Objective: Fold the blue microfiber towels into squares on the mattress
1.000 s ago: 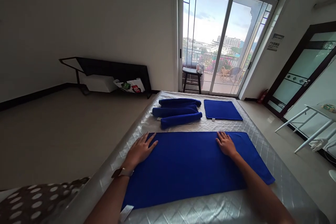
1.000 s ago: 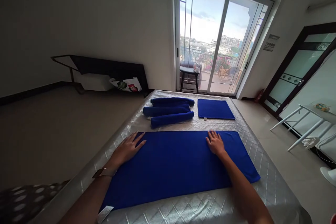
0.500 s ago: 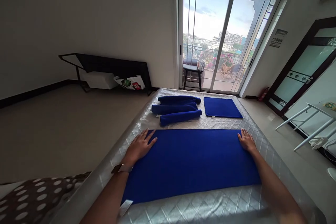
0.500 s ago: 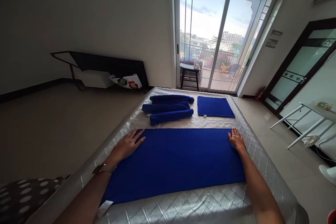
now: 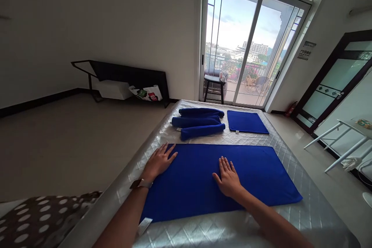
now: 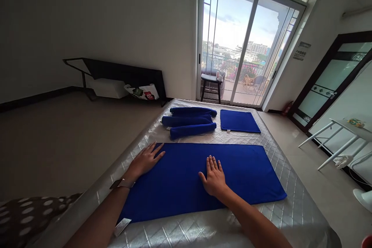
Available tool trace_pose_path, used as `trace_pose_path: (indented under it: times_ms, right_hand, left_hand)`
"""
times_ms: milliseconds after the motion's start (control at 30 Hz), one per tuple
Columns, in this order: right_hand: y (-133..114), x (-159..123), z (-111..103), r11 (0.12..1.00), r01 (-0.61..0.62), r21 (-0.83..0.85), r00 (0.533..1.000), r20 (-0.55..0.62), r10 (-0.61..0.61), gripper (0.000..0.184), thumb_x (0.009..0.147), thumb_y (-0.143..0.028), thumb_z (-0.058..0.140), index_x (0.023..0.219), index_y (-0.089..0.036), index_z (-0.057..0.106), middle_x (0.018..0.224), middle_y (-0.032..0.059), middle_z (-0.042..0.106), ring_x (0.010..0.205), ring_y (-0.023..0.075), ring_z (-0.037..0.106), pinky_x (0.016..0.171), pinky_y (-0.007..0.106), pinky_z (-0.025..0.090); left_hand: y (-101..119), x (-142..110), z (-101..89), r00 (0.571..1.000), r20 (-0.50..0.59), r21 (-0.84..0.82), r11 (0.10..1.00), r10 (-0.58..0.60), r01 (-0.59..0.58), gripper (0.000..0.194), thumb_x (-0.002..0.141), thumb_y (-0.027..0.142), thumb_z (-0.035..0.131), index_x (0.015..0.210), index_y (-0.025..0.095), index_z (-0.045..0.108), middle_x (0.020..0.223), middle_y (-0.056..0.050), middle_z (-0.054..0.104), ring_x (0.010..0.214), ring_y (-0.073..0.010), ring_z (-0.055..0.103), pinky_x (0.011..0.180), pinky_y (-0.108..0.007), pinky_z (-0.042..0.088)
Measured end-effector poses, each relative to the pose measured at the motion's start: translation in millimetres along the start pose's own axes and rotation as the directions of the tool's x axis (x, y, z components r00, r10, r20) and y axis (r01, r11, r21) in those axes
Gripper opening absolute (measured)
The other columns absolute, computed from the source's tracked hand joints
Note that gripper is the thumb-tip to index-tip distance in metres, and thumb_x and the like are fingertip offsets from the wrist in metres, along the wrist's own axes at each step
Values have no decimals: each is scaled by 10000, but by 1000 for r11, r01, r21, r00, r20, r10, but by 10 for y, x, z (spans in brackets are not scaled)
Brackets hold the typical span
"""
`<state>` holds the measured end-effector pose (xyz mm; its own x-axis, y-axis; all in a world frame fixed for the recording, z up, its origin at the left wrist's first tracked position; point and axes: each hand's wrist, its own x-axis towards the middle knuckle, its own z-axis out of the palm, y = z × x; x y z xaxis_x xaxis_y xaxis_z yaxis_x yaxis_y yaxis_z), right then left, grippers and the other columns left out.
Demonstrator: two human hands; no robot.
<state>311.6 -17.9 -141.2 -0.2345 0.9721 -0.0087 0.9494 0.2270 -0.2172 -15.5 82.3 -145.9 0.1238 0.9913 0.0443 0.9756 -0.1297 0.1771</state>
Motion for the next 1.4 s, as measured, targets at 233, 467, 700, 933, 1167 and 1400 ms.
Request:
trace_pose_path:
  times_ms: [233, 467, 700, 933, 1167, 1400]
  right_hand:
    - [1040, -612, -78, 957, -279, -77, 960, -31, 278, 749, 1013, -585, 193, 1607, -130, 216, 1661, 86, 231, 1544, 229, 175, 1257, 458, 147]
    - [2454, -1560, -162, 770, -621, -150, 777, -252, 577, 796, 932, -663, 217, 1618, -258, 203, 1683, -15, 175, 1544, 263, 147, 1231, 444, 258]
    - [2359, -1490, -424, 756, -634, -162, 770, -228, 596, 701, 999, -461, 143, 1593, -115, 285, 1652, 93, 280, 1532, 257, 226, 1249, 492, 176]
    - [918, -345, -521, 990, -114, -86, 988, -116, 104, 606, 1054, -457, 169, 1590, -208, 304, 1640, 43, 305, 1535, 207, 214, 1240, 419, 201]
    - [528, 373, -278, 998, -58, -4, 998, 4, 58, 600, 1053, -494, 242, 1591, -232, 289, 1642, 49, 292, 1543, 198, 174, 1248, 436, 154]
    - [1682, 94, -619, 915, -375, -146, 925, 4, 379, 611, 1049, -423, 247, 1599, -156, 250, 1647, 92, 284, 1545, 194, 165, 1245, 429, 160]
  left_hand:
    - [-66, 49, 111, 998, -67, -1, 1000, 15, -16, 654, 992, 543, 260, 1544, 219, 394, 1603, -113, 407, 1503, -304, 318, 1214, -512, 274]
    - [-117, 55, 155, 997, -76, 11, 999, 32, -31, 655, 984, 531, 253, 1537, 215, 409, 1593, -106, 426, 1498, -309, 327, 1209, -513, 284]
    - [-132, 67, 168, 997, -75, 21, 1000, 15, -13, 672, 975, 565, 244, 1528, 229, 428, 1585, -98, 443, 1495, -312, 331, 1200, -508, 299]
    - [-122, 51, 158, 997, -71, 0, 1000, 8, -8, 693, 972, 590, 244, 1537, 224, 411, 1591, -113, 429, 1494, -330, 329, 1187, -531, 316]
    - [-149, 70, 199, 995, -88, 17, 999, 35, -34, 669, 977, 542, 261, 1538, 208, 409, 1583, -122, 440, 1491, -322, 338, 1197, -511, 307]
    - [-159, 66, 190, 997, -68, -9, 1000, 27, -27, 672, 972, 562, 286, 1539, 222, 406, 1595, -114, 422, 1498, -308, 329, 1212, -498, 287]
